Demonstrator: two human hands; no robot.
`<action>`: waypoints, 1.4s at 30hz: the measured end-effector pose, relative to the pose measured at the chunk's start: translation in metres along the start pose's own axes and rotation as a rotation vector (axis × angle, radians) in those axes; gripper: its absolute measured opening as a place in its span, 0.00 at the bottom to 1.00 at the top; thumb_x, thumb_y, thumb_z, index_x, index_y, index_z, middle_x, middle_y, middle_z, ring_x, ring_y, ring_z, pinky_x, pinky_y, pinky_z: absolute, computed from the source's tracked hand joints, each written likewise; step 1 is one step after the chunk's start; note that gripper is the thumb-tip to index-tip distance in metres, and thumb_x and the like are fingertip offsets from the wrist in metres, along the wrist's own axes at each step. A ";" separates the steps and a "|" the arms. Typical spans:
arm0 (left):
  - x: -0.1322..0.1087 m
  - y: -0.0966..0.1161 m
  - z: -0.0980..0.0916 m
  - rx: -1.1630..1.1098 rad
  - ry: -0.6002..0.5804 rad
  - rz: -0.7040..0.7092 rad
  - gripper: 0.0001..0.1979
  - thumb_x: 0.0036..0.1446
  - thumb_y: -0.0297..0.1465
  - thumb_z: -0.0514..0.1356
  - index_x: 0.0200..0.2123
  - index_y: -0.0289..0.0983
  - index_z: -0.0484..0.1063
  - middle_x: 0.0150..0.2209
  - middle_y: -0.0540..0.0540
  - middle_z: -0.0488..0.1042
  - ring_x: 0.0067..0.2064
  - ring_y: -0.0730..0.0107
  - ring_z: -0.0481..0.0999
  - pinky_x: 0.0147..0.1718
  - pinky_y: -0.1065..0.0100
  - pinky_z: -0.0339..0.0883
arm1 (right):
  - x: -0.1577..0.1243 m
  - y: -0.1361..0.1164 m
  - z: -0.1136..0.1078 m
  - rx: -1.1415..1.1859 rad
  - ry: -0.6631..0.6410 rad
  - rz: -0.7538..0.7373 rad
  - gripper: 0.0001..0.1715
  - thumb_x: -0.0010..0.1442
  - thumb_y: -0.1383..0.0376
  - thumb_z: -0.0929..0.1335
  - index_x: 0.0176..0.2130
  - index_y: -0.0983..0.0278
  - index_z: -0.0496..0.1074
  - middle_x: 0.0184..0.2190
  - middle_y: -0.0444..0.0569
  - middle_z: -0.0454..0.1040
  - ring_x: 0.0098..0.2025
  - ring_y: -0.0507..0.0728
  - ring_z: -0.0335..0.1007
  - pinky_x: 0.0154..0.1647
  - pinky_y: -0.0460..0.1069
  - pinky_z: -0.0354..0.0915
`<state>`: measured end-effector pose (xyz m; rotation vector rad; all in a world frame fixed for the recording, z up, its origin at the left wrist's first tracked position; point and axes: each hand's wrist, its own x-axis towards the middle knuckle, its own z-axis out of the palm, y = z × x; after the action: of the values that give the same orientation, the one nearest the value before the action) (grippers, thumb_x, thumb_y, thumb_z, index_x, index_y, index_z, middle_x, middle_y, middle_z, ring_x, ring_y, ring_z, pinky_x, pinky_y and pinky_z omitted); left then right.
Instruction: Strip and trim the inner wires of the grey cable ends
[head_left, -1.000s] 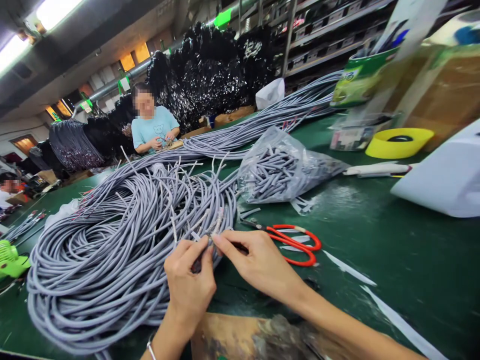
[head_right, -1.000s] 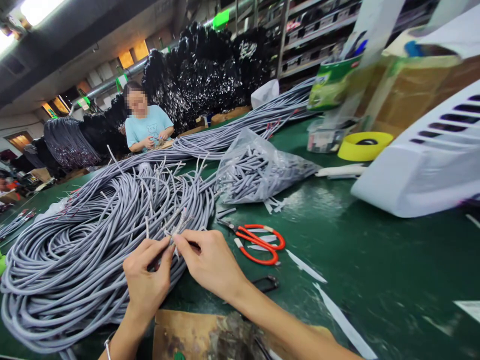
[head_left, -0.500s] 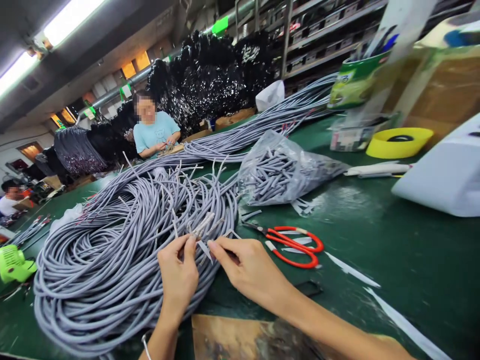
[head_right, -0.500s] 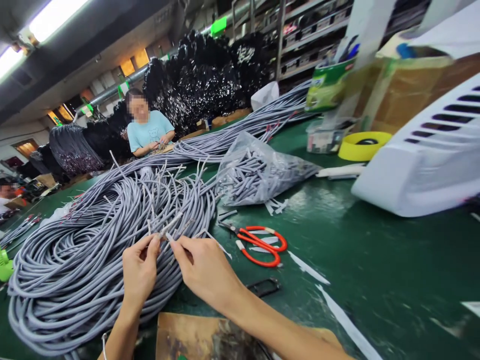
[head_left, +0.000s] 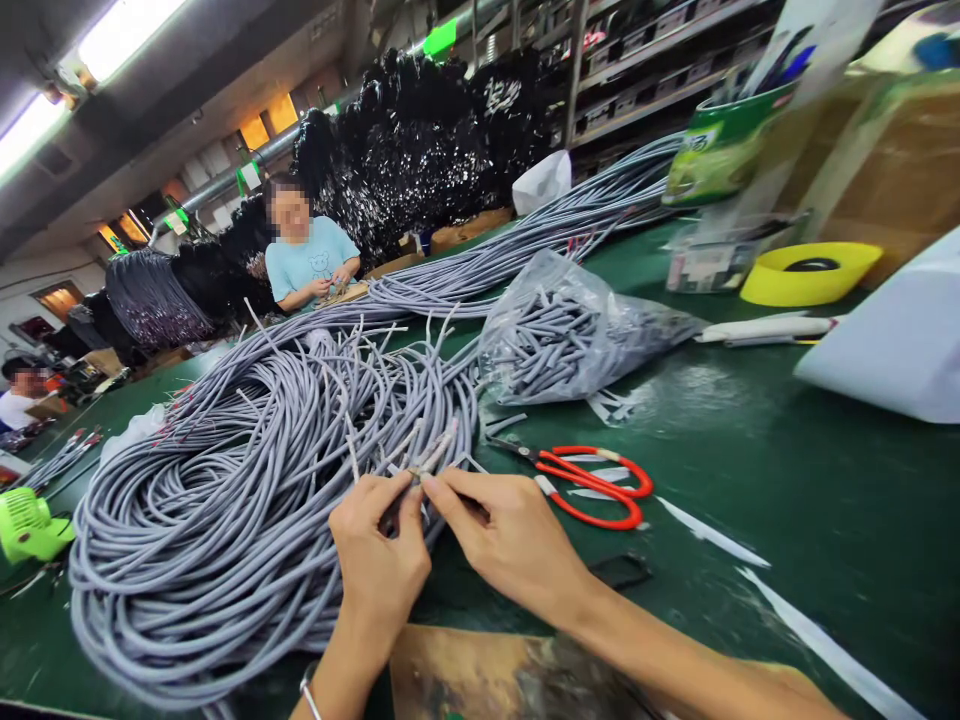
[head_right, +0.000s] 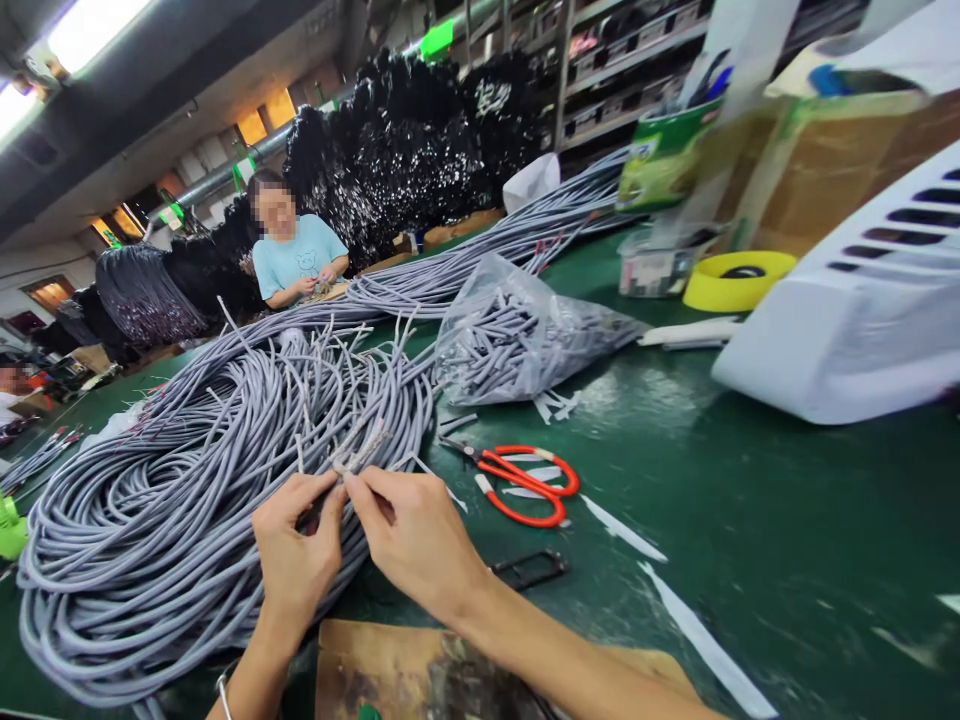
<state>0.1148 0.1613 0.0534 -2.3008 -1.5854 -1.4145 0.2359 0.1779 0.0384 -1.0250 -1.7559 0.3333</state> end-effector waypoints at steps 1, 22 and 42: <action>-0.001 0.000 0.001 0.006 0.016 0.005 0.08 0.52 0.25 0.55 0.29 0.31 0.75 0.22 0.45 0.74 0.21 0.72 0.70 0.21 0.72 0.64 | -0.002 -0.001 0.001 -0.053 0.044 -0.066 0.23 0.61 0.66 0.57 0.18 0.65 0.64 0.13 0.43 0.64 0.15 0.48 0.57 0.18 0.44 0.53; 0.008 -0.004 -0.008 -0.203 -0.125 -0.290 0.18 0.57 0.35 0.50 0.25 0.32 0.75 0.16 0.50 0.66 0.18 0.76 0.60 0.17 0.74 0.51 | 0.001 0.000 0.001 -0.086 -0.064 0.015 0.25 0.63 0.61 0.54 0.17 0.62 0.60 0.12 0.42 0.62 0.14 0.49 0.55 0.18 0.45 0.49; 0.008 -0.006 -0.008 -0.398 -0.156 -0.401 0.15 0.54 0.36 0.53 0.21 0.33 0.69 0.16 0.53 0.61 0.19 0.77 0.58 0.18 0.75 0.53 | -0.002 -0.005 0.002 0.029 0.071 -0.204 0.21 0.60 0.68 0.58 0.17 0.64 0.61 0.13 0.40 0.57 0.14 0.47 0.51 0.18 0.44 0.49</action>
<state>0.1055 0.1668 0.0609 -2.4433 -2.0702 -1.8198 0.2324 0.1743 0.0397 -0.8186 -1.7686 0.1914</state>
